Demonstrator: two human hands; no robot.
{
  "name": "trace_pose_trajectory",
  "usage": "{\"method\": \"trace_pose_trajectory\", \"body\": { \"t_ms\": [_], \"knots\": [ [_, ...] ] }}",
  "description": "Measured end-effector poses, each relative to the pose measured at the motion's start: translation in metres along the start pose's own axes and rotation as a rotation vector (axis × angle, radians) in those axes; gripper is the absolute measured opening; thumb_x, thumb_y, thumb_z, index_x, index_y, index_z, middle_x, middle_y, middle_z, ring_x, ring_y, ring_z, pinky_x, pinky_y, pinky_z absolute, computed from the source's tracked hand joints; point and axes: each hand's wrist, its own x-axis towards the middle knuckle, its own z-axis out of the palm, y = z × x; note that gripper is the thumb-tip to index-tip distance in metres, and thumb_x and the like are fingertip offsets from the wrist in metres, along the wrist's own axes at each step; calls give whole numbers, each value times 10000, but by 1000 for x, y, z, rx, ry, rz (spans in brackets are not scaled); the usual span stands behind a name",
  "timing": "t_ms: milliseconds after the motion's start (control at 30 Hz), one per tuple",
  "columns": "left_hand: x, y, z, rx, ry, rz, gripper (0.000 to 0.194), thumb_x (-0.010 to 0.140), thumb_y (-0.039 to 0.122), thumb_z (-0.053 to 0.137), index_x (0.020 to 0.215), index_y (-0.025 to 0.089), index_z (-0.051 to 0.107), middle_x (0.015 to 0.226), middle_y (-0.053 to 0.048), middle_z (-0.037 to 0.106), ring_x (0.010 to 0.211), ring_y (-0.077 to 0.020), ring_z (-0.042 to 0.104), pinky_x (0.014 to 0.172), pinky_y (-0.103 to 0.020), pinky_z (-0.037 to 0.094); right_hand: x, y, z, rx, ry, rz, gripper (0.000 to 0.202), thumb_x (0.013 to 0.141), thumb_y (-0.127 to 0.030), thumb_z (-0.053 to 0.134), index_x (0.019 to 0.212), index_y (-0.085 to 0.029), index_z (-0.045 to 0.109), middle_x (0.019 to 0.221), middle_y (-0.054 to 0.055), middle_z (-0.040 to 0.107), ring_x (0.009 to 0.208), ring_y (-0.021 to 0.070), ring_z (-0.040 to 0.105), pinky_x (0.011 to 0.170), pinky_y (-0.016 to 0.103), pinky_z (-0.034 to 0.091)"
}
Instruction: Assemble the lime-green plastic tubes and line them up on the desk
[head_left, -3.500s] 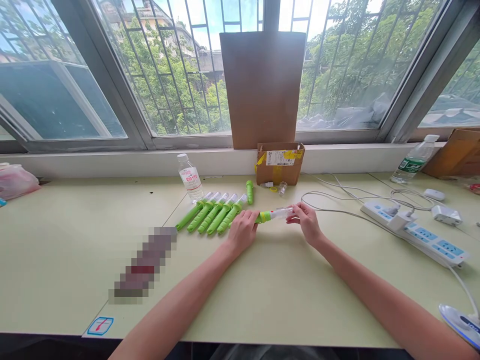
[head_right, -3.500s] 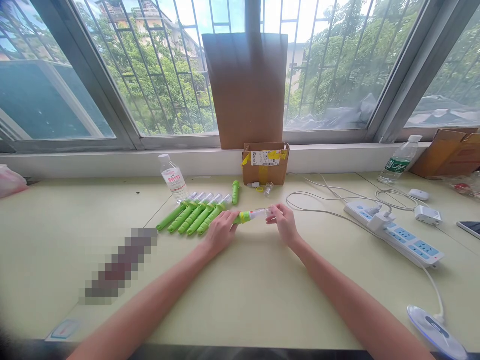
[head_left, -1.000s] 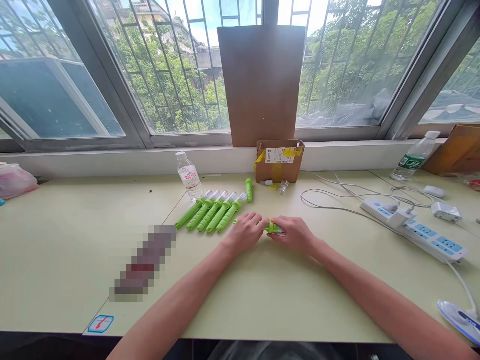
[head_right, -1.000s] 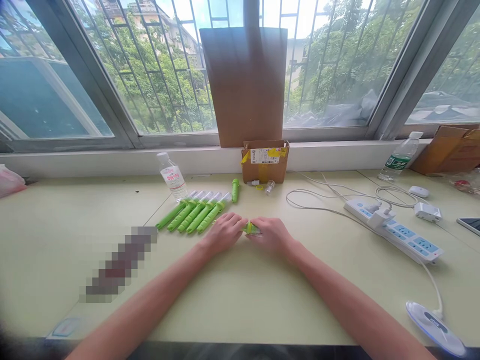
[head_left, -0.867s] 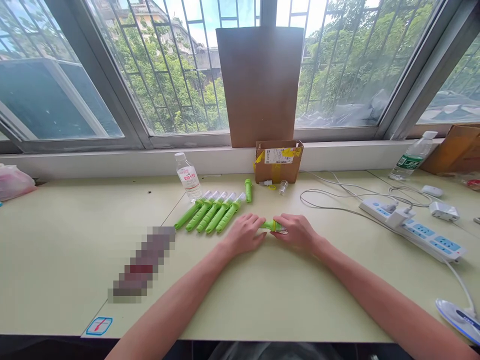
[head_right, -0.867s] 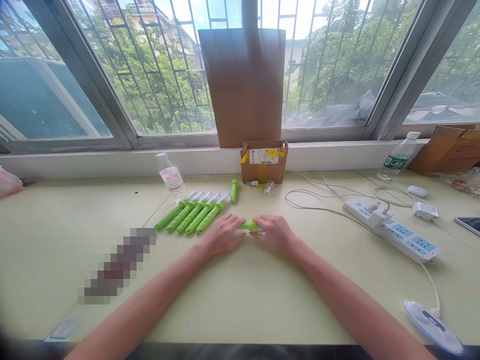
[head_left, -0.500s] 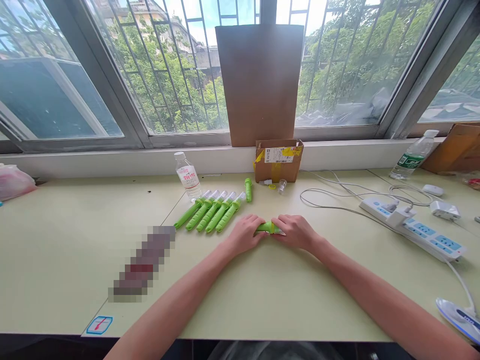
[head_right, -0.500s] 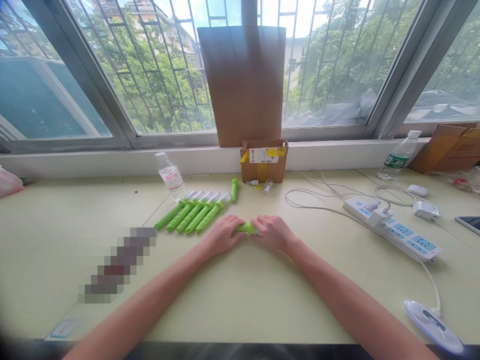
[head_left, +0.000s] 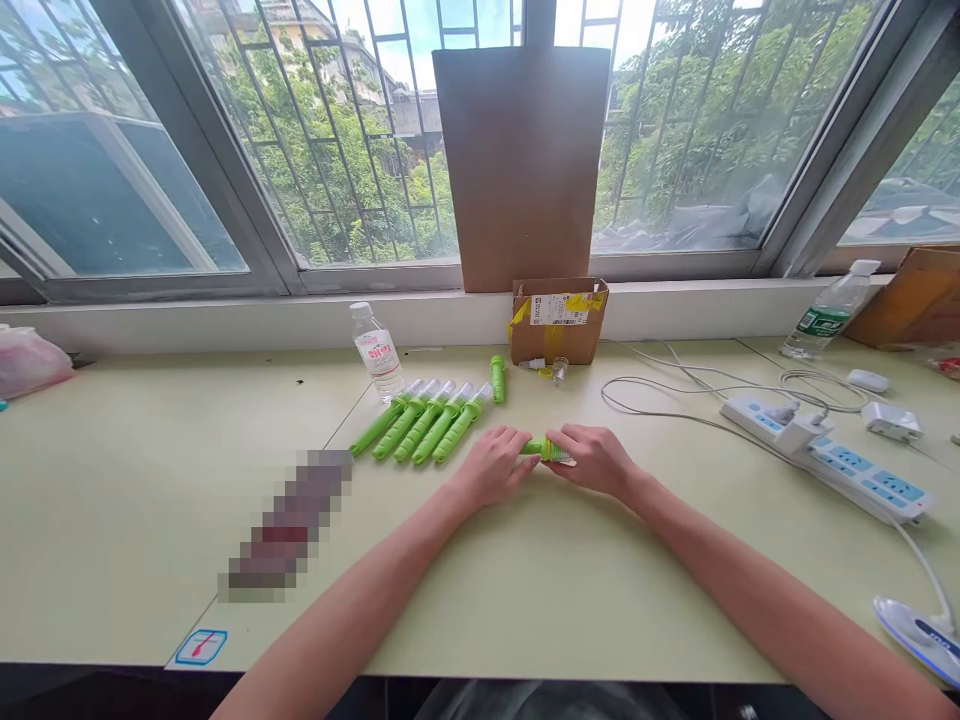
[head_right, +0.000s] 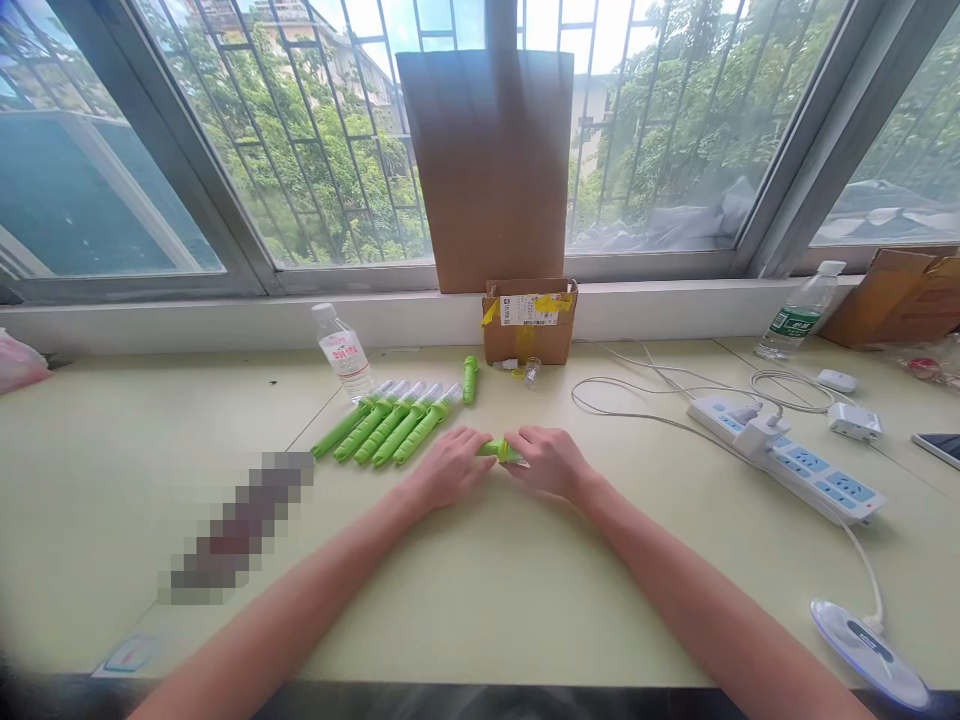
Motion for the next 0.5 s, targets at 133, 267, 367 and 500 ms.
{"method": "trace_pose_trajectory", "body": {
  "t_ms": [133, 267, 367, 500],
  "knots": [
    [1, -4, 0, 24, -30, -52, 297, 954, 362, 370, 947, 170, 597, 860, -62, 618, 843, -201, 562, 749, -337, 437, 0, 2, 2, -31, 18, -73, 200, 900, -341, 477, 900, -183, 599, 709, 26, 596, 611, 119, 497, 538, 264, 237],
    [1, -6, 0, -34, -45, -28, 263, 934, 370, 432, 889, 171, 598, 844, -54, 621, 810, -189, 566, 728, -318, 432, -1, 1, 3, -42, -1, -119, 204, 898, -351, 483, 908, -176, 587, 720, 32, 598, 611, 126, 498, 535, 269, 235],
    [0, -7, 0, -71, -33, -3, 221, 914, 366, 480, 886, 176, 589, 843, -50, 614, 815, -188, 566, 728, -312, 438, -1, 0, 2, -44, -30, -124, 210, 900, -357, 482, 915, -172, 578, 736, 39, 602, 616, 131, 502, 536, 271, 235],
    [0, -8, 1, -17, -21, 47, 168, 886, 340, 532, 901, 176, 566, 871, -56, 591, 844, -201, 549, 740, -327, 447, -1, -2, 2, -26, -64, -86, 228, 898, -380, 475, 895, -172, 569, 718, 35, 588, 599, 128, 492, 524, 271, 220]
  ]
}}
